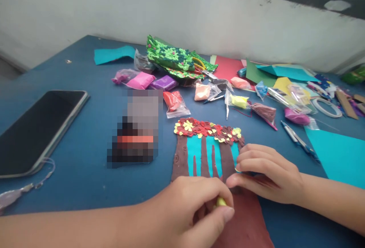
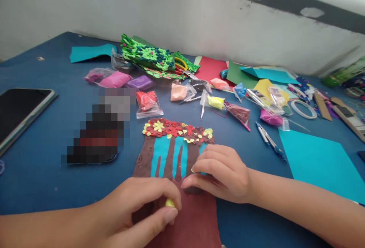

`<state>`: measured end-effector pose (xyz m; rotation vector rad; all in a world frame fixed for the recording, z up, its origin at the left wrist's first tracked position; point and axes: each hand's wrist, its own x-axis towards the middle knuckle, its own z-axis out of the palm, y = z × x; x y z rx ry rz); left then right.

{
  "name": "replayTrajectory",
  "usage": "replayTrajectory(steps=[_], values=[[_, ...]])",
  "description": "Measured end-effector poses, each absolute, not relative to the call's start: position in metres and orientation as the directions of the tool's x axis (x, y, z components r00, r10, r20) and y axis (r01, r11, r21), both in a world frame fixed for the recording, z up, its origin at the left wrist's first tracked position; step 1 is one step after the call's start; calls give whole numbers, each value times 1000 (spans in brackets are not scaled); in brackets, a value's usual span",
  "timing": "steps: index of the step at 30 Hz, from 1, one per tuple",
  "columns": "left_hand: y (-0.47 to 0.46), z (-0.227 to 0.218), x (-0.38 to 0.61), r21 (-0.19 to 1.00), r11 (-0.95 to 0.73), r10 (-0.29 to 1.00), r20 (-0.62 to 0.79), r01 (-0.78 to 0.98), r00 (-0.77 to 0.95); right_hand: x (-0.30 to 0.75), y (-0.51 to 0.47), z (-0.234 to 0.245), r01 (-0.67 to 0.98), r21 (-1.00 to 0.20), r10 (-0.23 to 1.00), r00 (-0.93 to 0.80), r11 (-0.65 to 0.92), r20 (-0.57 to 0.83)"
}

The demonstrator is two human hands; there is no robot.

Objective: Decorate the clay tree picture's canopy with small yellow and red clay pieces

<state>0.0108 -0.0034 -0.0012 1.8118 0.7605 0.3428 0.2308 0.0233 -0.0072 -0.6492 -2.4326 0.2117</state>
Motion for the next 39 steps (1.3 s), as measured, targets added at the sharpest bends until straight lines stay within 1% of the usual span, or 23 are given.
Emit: replayTrajectory(steps=[4,7,12,18,26,31,35,39], values=[[-3,-2,11,926,-211,632,-115,313,766,230,26,-7,374,-320,492,-688,870,533],[-3,-1,11,921,-203,655,-124,332,745,230,26,-7,366,-319,485,-696,874,530],[-4,-2,10,932,-193,653,-111,307,749,233,26,-9,343,-331,474,-706,879,526],[-3,-2,10,926,-185,642,-141,330,754,235,25,-8,349,-280,447,-733,894,513],[-4,-2,9,929,-178,640,-141,324,756,230,24,-10,376,-309,487,-691,873,534],[-4,-1,9,932,-172,645,-137,318,751,229,25,-11,374,-319,491,-689,871,534],[-3,-2,9,938,-183,622,-123,296,774,229,26,-9,397,-284,488,-692,873,532],[-3,-1,9,923,-211,639,-119,322,760,231,26,-7,409,-266,486,-698,873,525]])
